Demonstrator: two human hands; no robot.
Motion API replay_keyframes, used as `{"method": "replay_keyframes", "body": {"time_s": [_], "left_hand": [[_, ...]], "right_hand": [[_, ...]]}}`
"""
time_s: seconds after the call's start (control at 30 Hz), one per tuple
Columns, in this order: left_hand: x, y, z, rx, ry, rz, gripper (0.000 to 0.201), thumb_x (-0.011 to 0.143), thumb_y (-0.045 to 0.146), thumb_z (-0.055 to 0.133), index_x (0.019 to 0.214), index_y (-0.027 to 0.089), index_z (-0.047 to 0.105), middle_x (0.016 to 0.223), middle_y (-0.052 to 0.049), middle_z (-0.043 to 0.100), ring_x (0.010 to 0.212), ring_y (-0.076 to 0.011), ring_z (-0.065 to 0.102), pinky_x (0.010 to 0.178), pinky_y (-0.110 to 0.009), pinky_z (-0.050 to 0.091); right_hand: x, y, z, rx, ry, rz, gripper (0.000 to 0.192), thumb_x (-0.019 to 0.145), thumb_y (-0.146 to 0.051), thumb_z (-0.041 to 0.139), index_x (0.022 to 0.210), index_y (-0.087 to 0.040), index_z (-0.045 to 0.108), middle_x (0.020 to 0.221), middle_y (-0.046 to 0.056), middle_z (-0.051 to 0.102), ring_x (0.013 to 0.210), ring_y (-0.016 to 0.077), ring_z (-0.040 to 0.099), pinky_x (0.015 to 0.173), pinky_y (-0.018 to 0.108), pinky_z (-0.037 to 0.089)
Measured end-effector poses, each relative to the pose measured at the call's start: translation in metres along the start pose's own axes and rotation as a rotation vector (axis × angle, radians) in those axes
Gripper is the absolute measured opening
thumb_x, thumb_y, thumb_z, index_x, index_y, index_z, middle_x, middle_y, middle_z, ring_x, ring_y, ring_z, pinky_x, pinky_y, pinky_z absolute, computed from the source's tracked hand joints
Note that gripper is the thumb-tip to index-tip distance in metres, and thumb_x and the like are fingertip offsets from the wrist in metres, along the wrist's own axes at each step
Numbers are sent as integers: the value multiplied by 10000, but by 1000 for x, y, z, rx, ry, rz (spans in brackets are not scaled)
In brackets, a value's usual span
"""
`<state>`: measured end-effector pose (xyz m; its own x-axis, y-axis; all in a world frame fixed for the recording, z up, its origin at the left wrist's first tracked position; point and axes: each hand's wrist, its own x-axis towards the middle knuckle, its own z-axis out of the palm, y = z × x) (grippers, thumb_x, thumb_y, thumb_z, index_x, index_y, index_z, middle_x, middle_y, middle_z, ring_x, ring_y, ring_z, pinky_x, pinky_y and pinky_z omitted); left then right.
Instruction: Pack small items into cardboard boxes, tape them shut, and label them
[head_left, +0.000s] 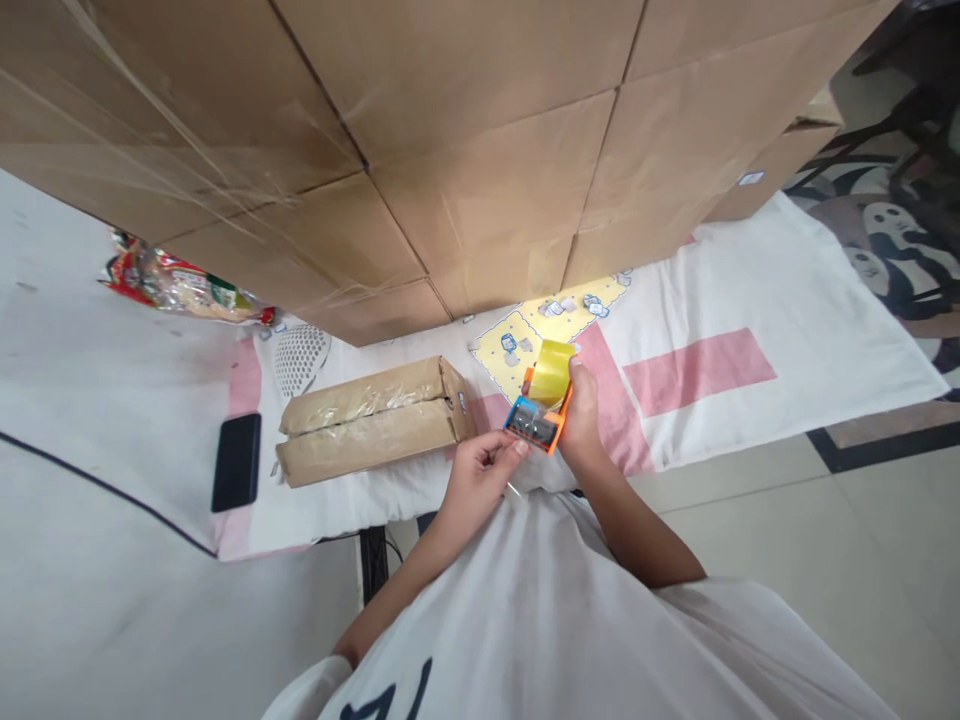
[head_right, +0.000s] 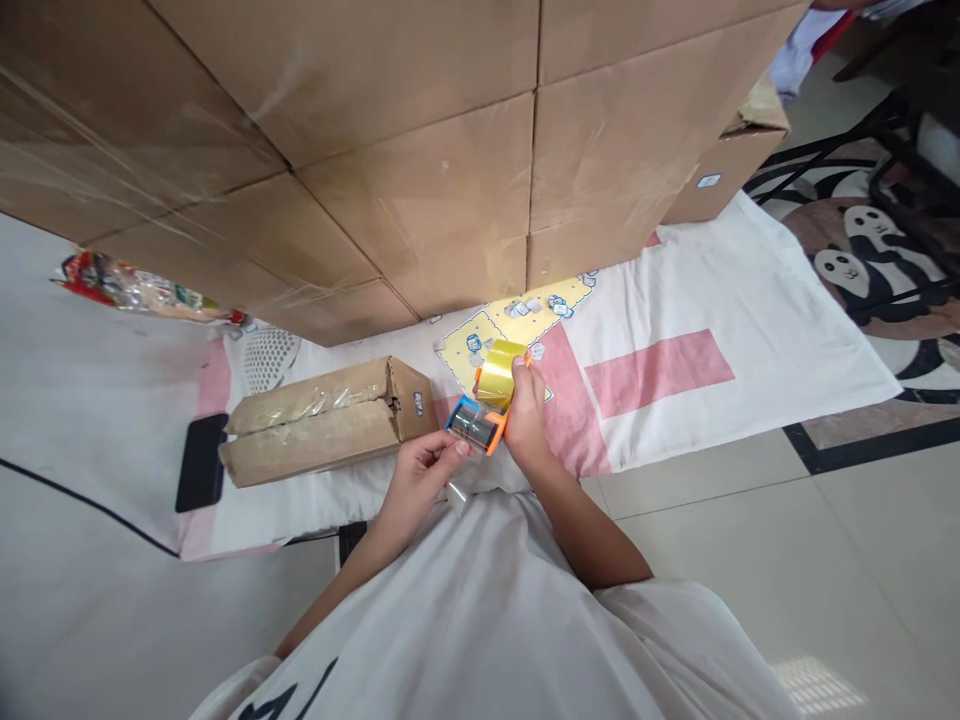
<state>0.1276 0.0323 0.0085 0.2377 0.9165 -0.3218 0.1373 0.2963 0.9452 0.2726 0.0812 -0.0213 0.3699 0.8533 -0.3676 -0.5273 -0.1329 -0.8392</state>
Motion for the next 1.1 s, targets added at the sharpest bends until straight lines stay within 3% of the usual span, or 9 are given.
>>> {"method": "replay_keyframes", "body": {"time_s": [0.2, 0.4, 0.63, 0.77, 0.87, 1.0, 1.1], "left_hand": [[-8, 6, -2, 40, -26, -10, 410, 876, 541, 684, 792, 153, 788, 594, -28, 597, 719, -186, 597, 699, -271, 439], [-15, 14, 2, 23, -13, -14, 386, 873, 519, 694, 785, 158, 799, 655, -35, 662, 621, -134, 499, 614, -257, 367], [-12, -3, 16, -31, -15, -31, 387, 834, 512, 719, 711, 148, 765, 602, -16, 603, 582, -114, 448, 568, -239, 341], [-13, -8, 12, -9, 47, 1, 381, 853, 514, 704, 773, 151, 789, 600, -11, 603, 574, -109, 447, 565, -235, 349], [-14, -5, 6, -5, 79, 11, 378, 859, 516, 702, 796, 156, 795, 666, -28, 669, 568, -106, 468, 561, -233, 374], [-14, -5, 3, -42, 113, -13, 384, 856, 531, 707, 807, 160, 794, 675, -25, 683, 523, -89, 450, 519, -222, 364], [-14, -7, 4, -56, 126, -26, 396, 853, 547, 709, 837, 163, 803, 744, -44, 723, 541, -96, 483, 506, -217, 376]], "right_hand": [[-13, -2, -4, 67, -18, 119, 480, 832, -702, 627, 857, -222, 614, 700, -16, 626, 677, 174, 630, 633, 299, 520], [-22, -4, -6, 171, -39, 294, 445, 828, -659, 650, 851, -218, 604, 668, -14, 624, 615, 169, 611, 588, 295, 514], [-26, -12, 2, 257, -173, 453, 511, 859, -728, 530, 821, -224, 604, 632, 12, 636, 557, 182, 606, 525, 308, 514], [-20, -23, 7, 218, -218, 308, 506, 884, -720, 498, 845, -229, 615, 707, 27, 685, 638, 205, 664, 608, 333, 572], [-4, -35, -2, 102, -219, 124, 469, 901, -679, 524, 949, -230, 651, 826, 55, 740, 781, 253, 728, 698, 387, 615], [42, -52, -36, -89, -100, -208, 305, 864, -486, 673, 1003, -214, 674, 910, 65, 767, 911, 269, 747, 817, 430, 621], [87, -64, -67, -173, -42, -389, 244, 776, -286, 669, 1006, -206, 659, 941, 64, 773, 945, 266, 747, 852, 437, 600]]}}
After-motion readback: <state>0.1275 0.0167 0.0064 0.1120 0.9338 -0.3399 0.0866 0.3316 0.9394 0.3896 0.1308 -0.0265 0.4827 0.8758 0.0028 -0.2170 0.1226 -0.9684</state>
